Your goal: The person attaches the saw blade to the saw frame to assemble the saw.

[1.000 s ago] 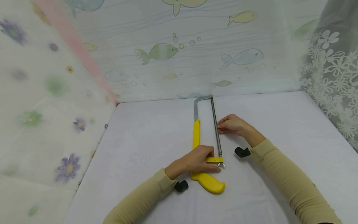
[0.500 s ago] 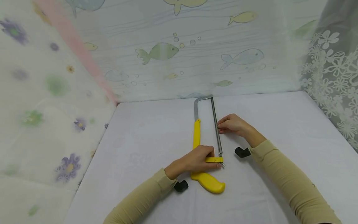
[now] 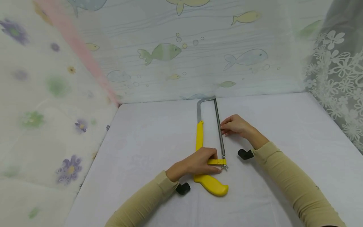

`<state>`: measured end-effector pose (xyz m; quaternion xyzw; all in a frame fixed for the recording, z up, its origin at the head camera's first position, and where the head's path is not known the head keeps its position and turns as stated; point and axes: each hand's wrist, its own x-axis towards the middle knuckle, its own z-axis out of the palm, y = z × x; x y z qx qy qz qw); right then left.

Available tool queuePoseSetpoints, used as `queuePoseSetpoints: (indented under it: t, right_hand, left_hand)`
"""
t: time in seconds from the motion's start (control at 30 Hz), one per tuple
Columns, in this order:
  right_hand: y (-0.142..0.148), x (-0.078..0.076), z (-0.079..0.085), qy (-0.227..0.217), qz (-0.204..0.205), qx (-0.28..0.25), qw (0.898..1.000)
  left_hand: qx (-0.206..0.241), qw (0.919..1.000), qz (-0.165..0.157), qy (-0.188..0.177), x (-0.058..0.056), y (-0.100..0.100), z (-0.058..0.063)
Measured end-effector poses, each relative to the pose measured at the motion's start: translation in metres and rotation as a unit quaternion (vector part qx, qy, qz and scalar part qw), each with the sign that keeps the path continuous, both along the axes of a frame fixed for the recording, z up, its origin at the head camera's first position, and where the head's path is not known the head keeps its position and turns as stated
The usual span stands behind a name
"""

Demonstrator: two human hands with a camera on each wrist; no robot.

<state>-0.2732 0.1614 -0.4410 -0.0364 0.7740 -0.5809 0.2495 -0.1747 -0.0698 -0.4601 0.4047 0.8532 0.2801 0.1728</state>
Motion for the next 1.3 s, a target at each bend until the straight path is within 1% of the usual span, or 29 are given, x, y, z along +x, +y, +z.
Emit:
queuePoseSetpoints:
  t: [0.13,0.23,0.33,0.47,0.6,0.73,0.83,0.93,1.03,1.2,1.3]
  right_hand:
    - [0.001,0.000,-0.001,0.007,0.000,0.005,1.000]
    - [0.001,0.001,-0.002,0.026,0.000,0.024,0.999]
    - [0.000,0.001,-0.002,0.049,0.001,0.059,0.997]
    - [0.000,0.005,0.002,0.076,0.009,0.114,0.991]
    - [0.001,0.013,0.006,0.097,0.025,0.155,0.983]
    - [0.006,0.027,0.014,0.125,0.061,0.174,0.975]
    - [0.009,0.041,0.020,0.140,0.097,0.173,0.970]
    - [0.013,0.057,0.023,0.143,0.130,0.164,0.967]
    - [0.016,0.072,0.022,0.131,0.160,0.149,0.967]
    - [0.019,0.098,0.012,0.101,0.211,0.111,0.966]
    - [0.019,0.110,0.006,0.098,0.230,0.091,0.964]
  left_hand:
    - [0.003,0.9999,-0.006,-0.013,-0.001,-0.001,0.001]
    - [0.006,0.9998,-0.013,-0.015,-0.002,-0.001,0.001]
    - [0.002,0.9997,-0.018,-0.013,-0.003,-0.002,0.001]
    - [-0.003,0.9996,-0.025,-0.015,-0.005,-0.003,0.002]
    - [-0.007,0.9992,-0.032,-0.024,-0.006,-0.003,0.004]
    - [-0.011,0.9987,-0.037,-0.032,-0.006,-0.003,0.005]
    - [-0.013,0.9985,-0.042,-0.032,-0.006,-0.003,0.005]
    - [-0.011,0.9984,-0.045,-0.031,-0.007,-0.002,0.005]
    - [-0.007,0.9984,-0.045,-0.033,-0.009,-0.003,0.003]
    - [0.002,0.9983,-0.048,-0.034,-0.009,-0.005,0.002]
    - [0.006,0.9982,-0.049,-0.033,-0.009,-0.006,0.002]
